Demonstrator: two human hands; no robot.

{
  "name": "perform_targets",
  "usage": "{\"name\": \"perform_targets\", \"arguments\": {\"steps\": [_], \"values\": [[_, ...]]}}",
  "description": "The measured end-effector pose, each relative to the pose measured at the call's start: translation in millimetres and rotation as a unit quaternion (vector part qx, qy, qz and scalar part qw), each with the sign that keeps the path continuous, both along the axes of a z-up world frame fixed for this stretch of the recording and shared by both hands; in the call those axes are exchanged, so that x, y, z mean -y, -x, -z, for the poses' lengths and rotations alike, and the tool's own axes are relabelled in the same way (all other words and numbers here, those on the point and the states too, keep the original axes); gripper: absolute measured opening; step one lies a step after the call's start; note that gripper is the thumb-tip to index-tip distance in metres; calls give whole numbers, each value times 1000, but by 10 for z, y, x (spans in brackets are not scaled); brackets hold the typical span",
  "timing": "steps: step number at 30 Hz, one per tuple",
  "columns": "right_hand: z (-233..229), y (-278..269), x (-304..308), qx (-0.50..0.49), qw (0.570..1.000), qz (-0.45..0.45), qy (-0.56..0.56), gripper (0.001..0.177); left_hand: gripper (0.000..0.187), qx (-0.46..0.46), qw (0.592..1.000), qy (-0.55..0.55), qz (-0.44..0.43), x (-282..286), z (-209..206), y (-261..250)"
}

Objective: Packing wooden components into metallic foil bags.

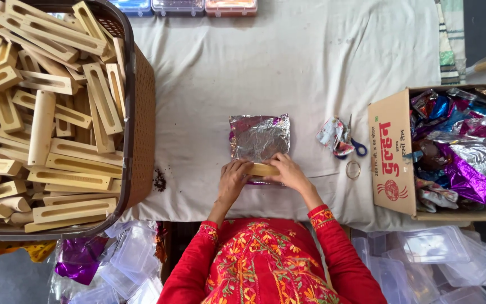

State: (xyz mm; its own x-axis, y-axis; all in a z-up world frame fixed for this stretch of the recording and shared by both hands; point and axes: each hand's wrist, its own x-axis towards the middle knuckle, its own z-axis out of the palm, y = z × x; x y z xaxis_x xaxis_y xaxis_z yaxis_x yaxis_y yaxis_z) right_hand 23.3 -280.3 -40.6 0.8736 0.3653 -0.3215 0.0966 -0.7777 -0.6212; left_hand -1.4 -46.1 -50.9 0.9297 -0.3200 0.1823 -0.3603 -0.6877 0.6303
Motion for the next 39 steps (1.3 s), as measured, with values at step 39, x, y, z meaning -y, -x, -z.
{"name": "perform_targets", "arguments": {"steps": [39], "values": [[179, 110, 44, 69, 995, 53, -50, 51, 16, 98, 980, -131, 116, 97, 305, 288]]}}
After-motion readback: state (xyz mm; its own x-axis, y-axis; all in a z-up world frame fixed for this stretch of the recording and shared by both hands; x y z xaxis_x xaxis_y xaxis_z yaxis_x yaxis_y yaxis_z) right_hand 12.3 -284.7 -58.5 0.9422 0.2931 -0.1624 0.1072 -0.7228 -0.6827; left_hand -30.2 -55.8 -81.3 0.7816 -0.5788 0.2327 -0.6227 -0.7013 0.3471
